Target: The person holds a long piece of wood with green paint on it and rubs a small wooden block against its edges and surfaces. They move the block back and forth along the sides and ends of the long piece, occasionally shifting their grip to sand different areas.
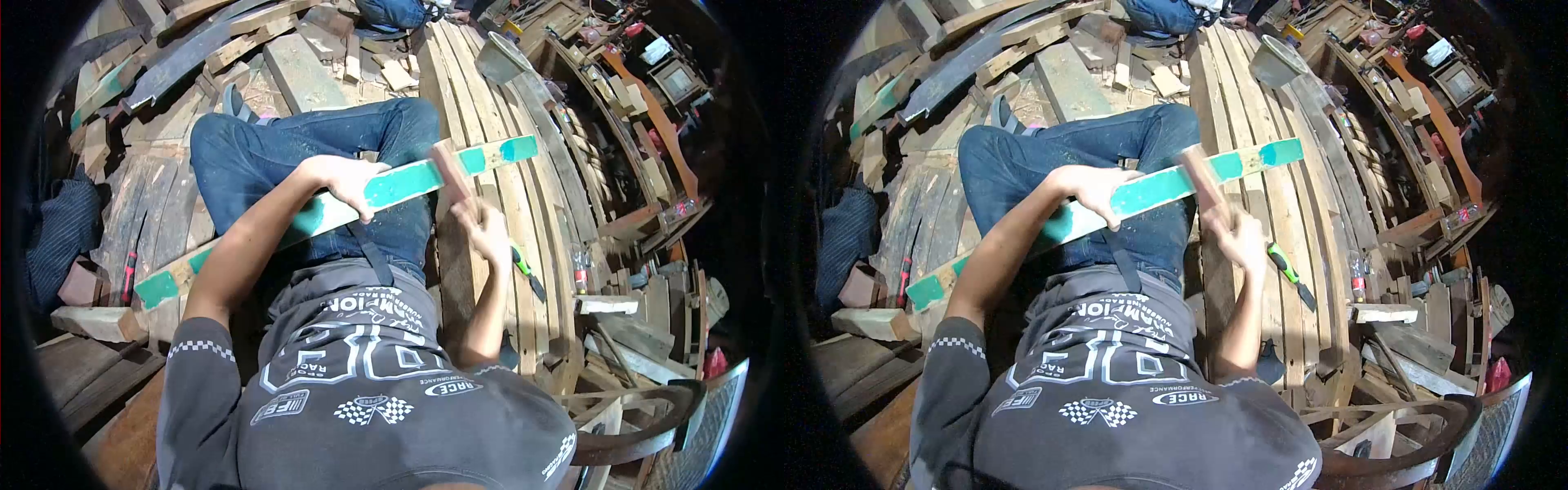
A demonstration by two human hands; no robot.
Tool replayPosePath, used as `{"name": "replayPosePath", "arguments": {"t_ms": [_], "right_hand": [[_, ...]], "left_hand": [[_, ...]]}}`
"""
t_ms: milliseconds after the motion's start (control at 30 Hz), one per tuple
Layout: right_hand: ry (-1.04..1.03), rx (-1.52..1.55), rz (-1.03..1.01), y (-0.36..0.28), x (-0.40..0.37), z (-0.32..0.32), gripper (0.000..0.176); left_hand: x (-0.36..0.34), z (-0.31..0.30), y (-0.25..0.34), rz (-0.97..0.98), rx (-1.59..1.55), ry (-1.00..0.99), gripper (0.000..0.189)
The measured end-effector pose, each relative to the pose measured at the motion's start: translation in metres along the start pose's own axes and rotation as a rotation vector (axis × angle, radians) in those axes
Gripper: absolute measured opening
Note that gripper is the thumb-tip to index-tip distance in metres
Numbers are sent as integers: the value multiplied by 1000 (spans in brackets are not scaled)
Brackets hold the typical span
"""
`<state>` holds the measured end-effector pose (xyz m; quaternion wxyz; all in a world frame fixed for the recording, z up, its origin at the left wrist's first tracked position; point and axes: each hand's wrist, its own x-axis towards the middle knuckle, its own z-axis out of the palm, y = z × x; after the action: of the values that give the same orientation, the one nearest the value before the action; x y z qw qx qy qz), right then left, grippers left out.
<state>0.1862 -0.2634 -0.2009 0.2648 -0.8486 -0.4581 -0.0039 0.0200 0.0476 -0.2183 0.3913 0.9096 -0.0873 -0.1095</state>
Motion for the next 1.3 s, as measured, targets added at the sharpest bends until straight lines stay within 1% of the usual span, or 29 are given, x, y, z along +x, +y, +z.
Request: {"name": "replayPosePath", "arguments": {"t_ms": [67,100,133,200,233,267,333,367,400,467,500,533,600,633,667,733,767,867,900,933,967,1000,1033,1067,1133,1167,1233,1267,1300], "right_hand": [[78,-55,550,-22,10,-17,65],[232,-121,363,9,6,1,74],[183,-106,366,-1,3,6,59],[88,123,64,-27,-14,12,53],[-24,59,45,-29,-20,15,48],[-111,22,122,-32,-21,10,48],[24,53,212,-17,-11,2,55],[90,71,264,-9,-7,1,58],[121,-49,424,-6,0,2,55],[151,-109,353,-7,0,8,51],[169,-191,276,-28,-7,13,51],[10,-116,248,-41,-12,14,54],[-122,-76,16,-51,-28,23,52],[-188,-173,16,-59,-27,15,49],[-116,-216,-61,-51,-21,7,48],[31,-140,91,-21,-8,1,47],[113,-146,293,-17,-5,3,47],[165,-248,228,-37,-21,27,47],[100,-93,187,-54,-33,37,46],[53,-84,30,-56,-44,48,45],[-54,-137,1,-59,-51,49,44],[-162,-190,-28,-68,-53,45,43],[-161,-177,1,-72,-49,37,43],[-87,-125,-22,-59,-42,36,40],[74,-54,188,-53,-23,28,37],[91,-123,313,-57,-15,21,35],[32,-125,271,-71,-20,28,39],[7,-122,254,-79,-27,35,41],[-27,-70,107,-68,-40,51,46]], "left_hand": [[3,3,-5,41,-6,15,121],[3,2,-7,44,3,15,121],[3,1,-6,49,13,10,121],[-1,-5,6,37,20,-31,119],[4,0,-3,39,1,-29,119],[7,3,-13,35,-21,-19,118],[5,3,-11,76,-28,18,122],[3,2,-7,29,32,29,124],[2,1,-7,59,45,24,126],[5,-1,-8,59,32,-21,127],[-2,-5,8,-27,55,-41,130],[-5,-6,13,-45,103,-57,131],[-7,-11,18,-74,208,-78,134],[-8,-8,8,-111,180,-73,138],[-9,-9,3,-121,113,-104,141],[-26,-20,21,-177,50,-171,145],[-27,-19,20,-208,41,-196,145],[-30,-26,13,-311,44,-229,143],[-31,-27,11,-347,56,-227,141],[-31,-29,10,-383,72,-224,140],[-26,-28,-1,-400,45,-271,126],[-29,-30,1,-400,42,-260,123],[-32,-31,3,-400,40,-253,121],[-35,-32,4,-400,38,-252,119],[-37,-36,10,-431,-38,-338,117],[-32,-36,2,-400,-4,-332,116],[-27,-34,-8,-348,32,-304,110],[-25,-33,-11,-345,-12,-337,113],[-23,-34,-13,-342,-54,-369,116]]}}
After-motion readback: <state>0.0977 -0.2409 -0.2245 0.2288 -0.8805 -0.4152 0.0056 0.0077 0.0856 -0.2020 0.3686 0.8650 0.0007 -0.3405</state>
